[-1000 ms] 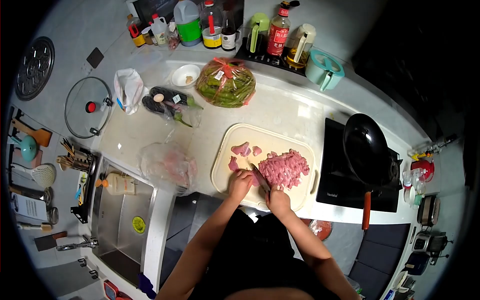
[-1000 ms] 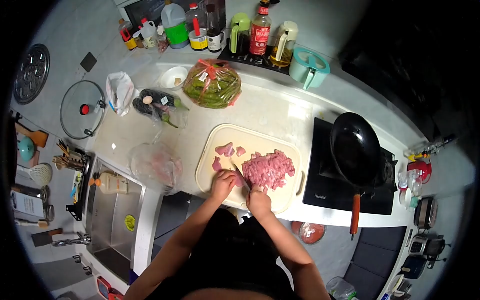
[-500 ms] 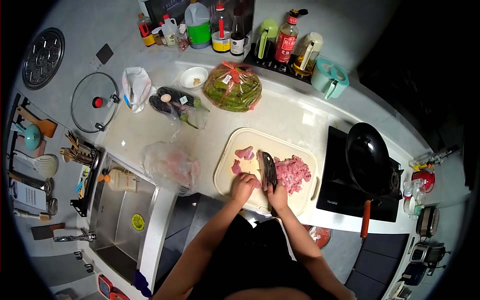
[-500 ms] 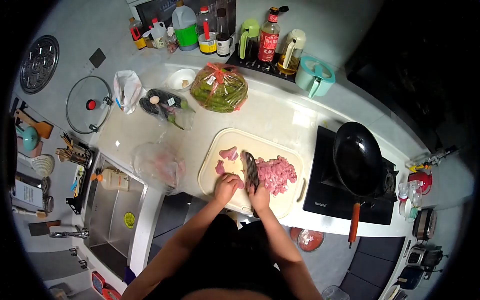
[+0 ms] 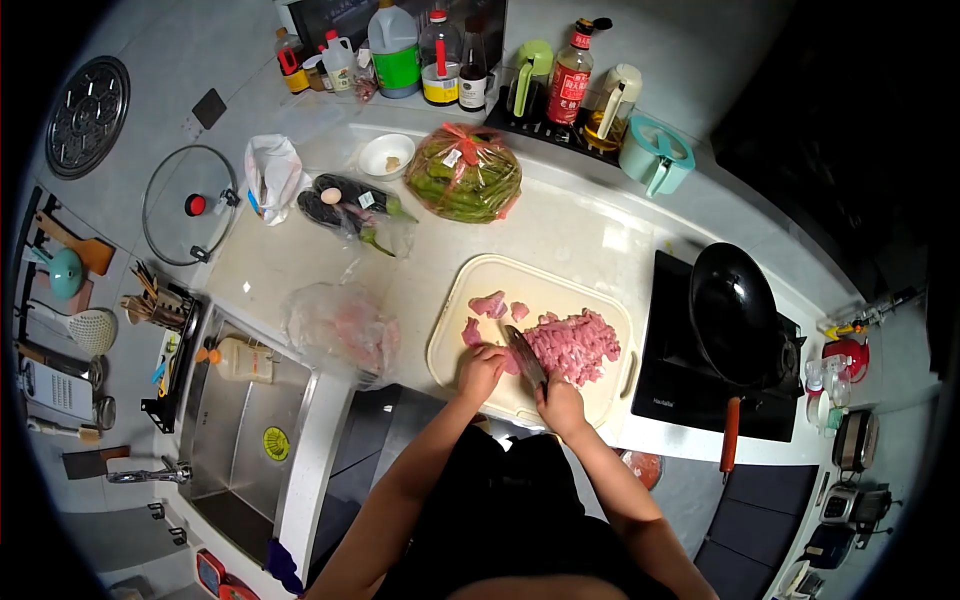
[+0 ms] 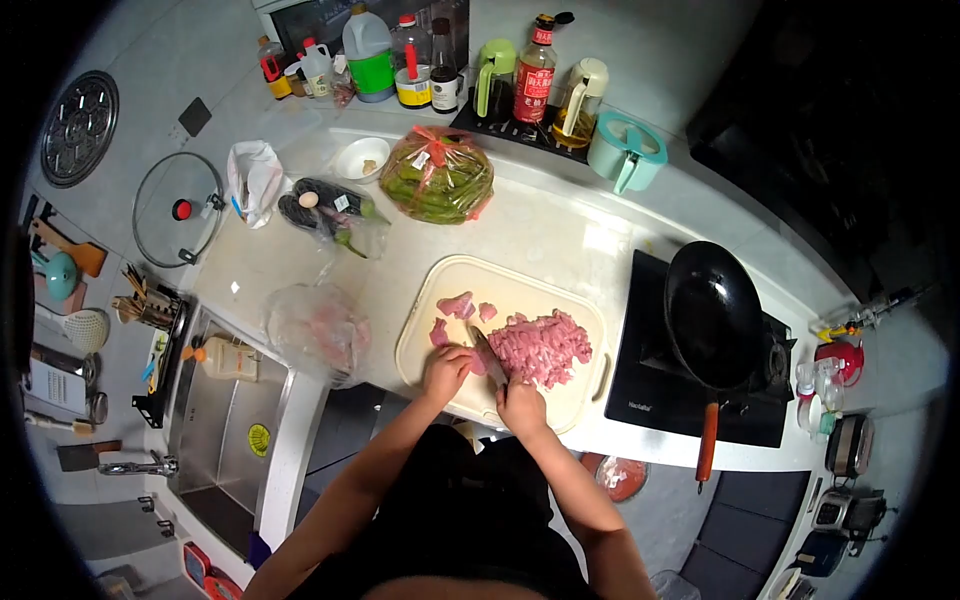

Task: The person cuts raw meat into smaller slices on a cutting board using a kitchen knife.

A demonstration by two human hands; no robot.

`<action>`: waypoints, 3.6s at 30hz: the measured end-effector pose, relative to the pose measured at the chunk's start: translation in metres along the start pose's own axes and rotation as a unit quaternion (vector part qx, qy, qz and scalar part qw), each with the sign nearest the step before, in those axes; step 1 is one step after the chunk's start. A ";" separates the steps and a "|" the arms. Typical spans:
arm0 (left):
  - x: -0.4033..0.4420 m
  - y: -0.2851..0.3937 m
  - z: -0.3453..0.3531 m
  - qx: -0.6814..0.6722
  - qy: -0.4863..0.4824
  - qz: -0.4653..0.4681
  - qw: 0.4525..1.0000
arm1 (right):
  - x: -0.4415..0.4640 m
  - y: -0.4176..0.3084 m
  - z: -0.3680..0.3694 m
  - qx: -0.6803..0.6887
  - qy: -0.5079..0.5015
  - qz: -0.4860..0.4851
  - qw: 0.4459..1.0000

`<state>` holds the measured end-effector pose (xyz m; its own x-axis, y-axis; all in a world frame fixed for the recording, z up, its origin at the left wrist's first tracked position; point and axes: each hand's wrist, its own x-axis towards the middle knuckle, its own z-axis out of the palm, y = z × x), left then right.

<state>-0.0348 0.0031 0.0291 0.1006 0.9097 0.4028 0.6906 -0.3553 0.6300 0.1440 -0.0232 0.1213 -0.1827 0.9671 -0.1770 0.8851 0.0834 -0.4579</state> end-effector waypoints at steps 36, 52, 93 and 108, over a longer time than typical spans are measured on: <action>0.000 -0.003 0.001 -0.021 0.026 -0.010 0.999 | 0.033 -0.020 0.050 0.037 0.083 0.021 0.996; -0.005 -0.003 -0.007 -0.052 0.062 -0.031 0.996 | 0.002 -0.007 0.022 -0.021 -0.011 -0.019 1.000; 0.009 -0.010 -0.003 -0.074 -0.019 -0.044 0.996 | 0.037 -0.024 0.051 0.084 0.076 0.024 0.993; -0.017 -0.013 -0.003 -0.126 0.061 -0.168 0.976 | -0.009 0.004 0.028 0.104 0.040 -0.018 0.994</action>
<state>-0.0472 -0.0080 0.0163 -0.1983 0.9571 0.2113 0.4706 -0.0962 0.8771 0.1369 -0.0382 0.0966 -0.1711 0.9810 -0.0911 0.7694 0.0753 -0.6344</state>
